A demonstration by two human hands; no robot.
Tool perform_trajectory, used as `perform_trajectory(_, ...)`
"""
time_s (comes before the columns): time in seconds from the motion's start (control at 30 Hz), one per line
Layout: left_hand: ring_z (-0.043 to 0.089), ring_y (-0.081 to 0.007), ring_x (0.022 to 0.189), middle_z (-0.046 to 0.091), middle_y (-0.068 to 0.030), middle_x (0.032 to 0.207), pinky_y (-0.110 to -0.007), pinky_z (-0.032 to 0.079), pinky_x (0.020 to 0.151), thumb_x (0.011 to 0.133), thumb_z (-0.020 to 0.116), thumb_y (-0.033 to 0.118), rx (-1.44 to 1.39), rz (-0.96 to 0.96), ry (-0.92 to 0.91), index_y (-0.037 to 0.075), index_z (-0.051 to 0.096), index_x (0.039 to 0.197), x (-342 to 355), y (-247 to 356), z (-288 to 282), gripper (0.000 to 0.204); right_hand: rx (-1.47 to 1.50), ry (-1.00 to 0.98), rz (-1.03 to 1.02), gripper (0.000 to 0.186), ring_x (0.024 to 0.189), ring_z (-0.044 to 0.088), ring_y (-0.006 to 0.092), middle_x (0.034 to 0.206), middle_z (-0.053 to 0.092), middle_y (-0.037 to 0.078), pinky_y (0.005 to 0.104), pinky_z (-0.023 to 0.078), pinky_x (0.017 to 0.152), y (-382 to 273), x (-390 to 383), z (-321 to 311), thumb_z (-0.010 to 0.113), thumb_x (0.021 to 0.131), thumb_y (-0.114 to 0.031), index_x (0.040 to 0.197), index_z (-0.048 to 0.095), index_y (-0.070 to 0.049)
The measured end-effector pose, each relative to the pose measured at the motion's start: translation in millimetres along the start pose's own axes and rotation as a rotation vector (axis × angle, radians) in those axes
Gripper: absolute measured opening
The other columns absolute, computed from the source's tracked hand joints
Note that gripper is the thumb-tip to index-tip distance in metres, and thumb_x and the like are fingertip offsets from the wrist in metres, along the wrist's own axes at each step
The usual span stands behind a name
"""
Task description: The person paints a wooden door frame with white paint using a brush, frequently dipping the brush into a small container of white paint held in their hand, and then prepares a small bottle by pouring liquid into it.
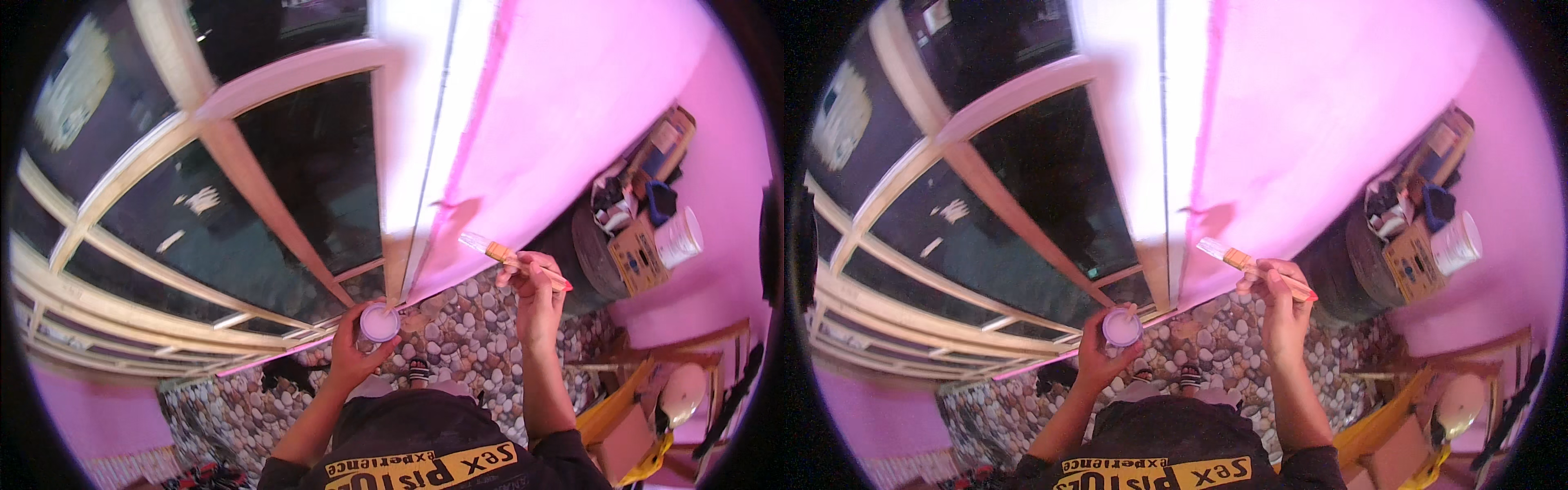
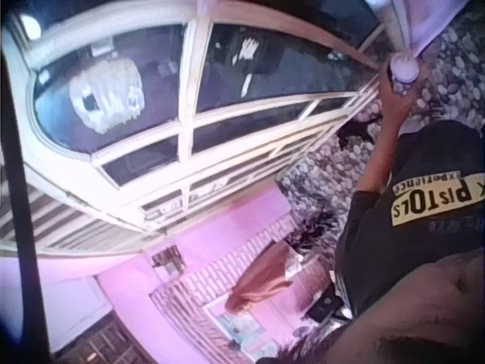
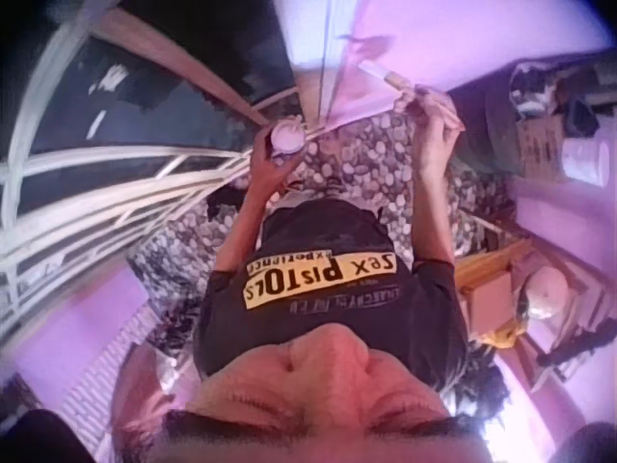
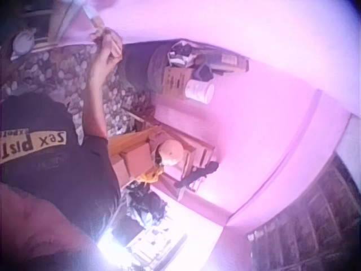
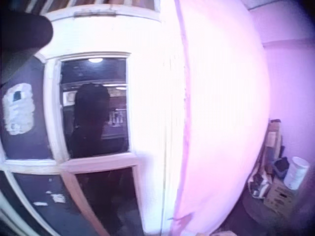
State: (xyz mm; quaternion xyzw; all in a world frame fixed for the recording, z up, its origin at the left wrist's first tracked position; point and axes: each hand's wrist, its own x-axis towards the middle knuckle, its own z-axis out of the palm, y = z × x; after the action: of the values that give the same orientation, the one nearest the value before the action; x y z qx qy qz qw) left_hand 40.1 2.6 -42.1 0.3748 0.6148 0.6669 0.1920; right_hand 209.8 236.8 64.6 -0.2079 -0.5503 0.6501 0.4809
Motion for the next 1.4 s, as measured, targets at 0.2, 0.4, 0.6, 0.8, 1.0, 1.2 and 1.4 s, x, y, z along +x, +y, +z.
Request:
perform_trajectory(0.2, 0.059, -0.0277, 0.129, 0.057, -0.0198, 0.143, -0.042, 0.048, 0.11, 0.079, 0.089, 0.004, -0.022, 0.097, -0.238, 0.005, 0.046, 0.142, 34, -6, 11, 0.076, 0.098, 0.205, 0.095, 0.035, 0.092, 0.072, 0.0295, 0.108, 0.073, 0.019, 0.0423, 0.059, 0.08, 6, -60, -31, 0.053, 0.106, -0.023, 0.126, 0.061, 0.004)
perform_trajectory(0.4, 0.052, -0.0286, 0.137, 0.048, -0.0184, 0.152, -0.043, 0.046, 0.114, 0.08, 0.078, -0.009, -0.11, -0.021, -0.513, 0.001, 0.038, 0.149, 49, -18, 34, 0.08, 0.241, 0.387, 0.103, 0.033, 0.11, 0.071, 0.0303, 0.127, 0.07, 0.021, 0.0397, 0.058, 0.089, 11, -135, -53, 0.056, 0.107, -0.012, 0.138, 0.06, 0.0)
perform_trajectory(0.6, 0.05, -0.0272, 0.135, 0.046, -0.0142, 0.149, -0.041, 0.043, 0.114, 0.079, 0.083, -0.001, -0.124, 0.066, -0.837, 0.002, 0.045, 0.145, 48, -24, 80, 0.077, 0.375, 0.74, -0.008, 0.038, 0.101, 0.067, 0.0201, 0.12, 0.069, 0.014, 0.0365, 0.056, 0.088, 13, -232, -58, 0.057, 0.108, -0.015, 0.141, 0.057, 0.003)
perform_trajectory(0.8, 0.048, -0.0269, 0.133, 0.044, -0.0124, 0.141, -0.041, 0.042, 0.113, 0.078, 0.088, 0.008, -0.111, 0.175, -1.073, 0.002, 0.048, 0.143, 25, -34, 142, 0.076, 0.452, 0.97, -0.192, 0.04, 0.104, 0.067, 0.0218, 0.123, 0.069, 0.015, 0.0369, 0.054, 0.089, 8, -314, -66, 0.051, 0.109, -0.018, 0.141, 0.056, 0.006)
perform_trajectory(1.0, 0.051, -0.0297, 0.129, 0.05, -0.0139, 0.136, -0.043, 0.041, 0.111, 0.079, 0.09, 0.022, -0.109, 0.265, -1.257, 0.001, 0.053, 0.137, -25, -22, 218, 0.072, 0.302, 1.215, -0.151, 0.038, 0.106, 0.068, 0.0174, 0.125, 0.07, 0.012, 0.0327, 0.055, 0.088, -1, -386, -78, 0.055, 0.109, -0.016, 0.142, 0.058, 0.002)
perform_trajectory(1.2, 0.051, -0.0292, 0.129, 0.051, -0.0132, 0.136, -0.043, 0.041, 0.112, 0.079, 0.089, 0.016, -0.138, 0.431, -1.501, 0.003, 0.053, 0.137, -88, -13, 291, 0.069, 0.141, 1.38, -0.181, 0.041, 0.106, 0.068, 0.0166, 0.127, 0.07, 0.009, 0.0301, 0.054, 0.086, -9, -459, -87, 0.059, 0.108, -0.018, 0.145, 0.056, -0.001)
perform_trajectory(1.4, 0.052, -0.0285, 0.128, 0.053, -0.0116, 0.134, -0.041, 0.04, 0.112, 0.076, 0.088, 0.007, -0.279, 0.316, -1.743, 0.005, 0.052, 0.137, -168, -3, 342, 0.07, 0.147, 1.588, -0.229, 0.042, 0.111, 0.067, 0.016, 0.129, 0.069, 0.009, 0.031, 0.053, 0.091, -6, -521, -66, 0.06, 0.107, -0.018, 0.146, 0.056, -0.001)
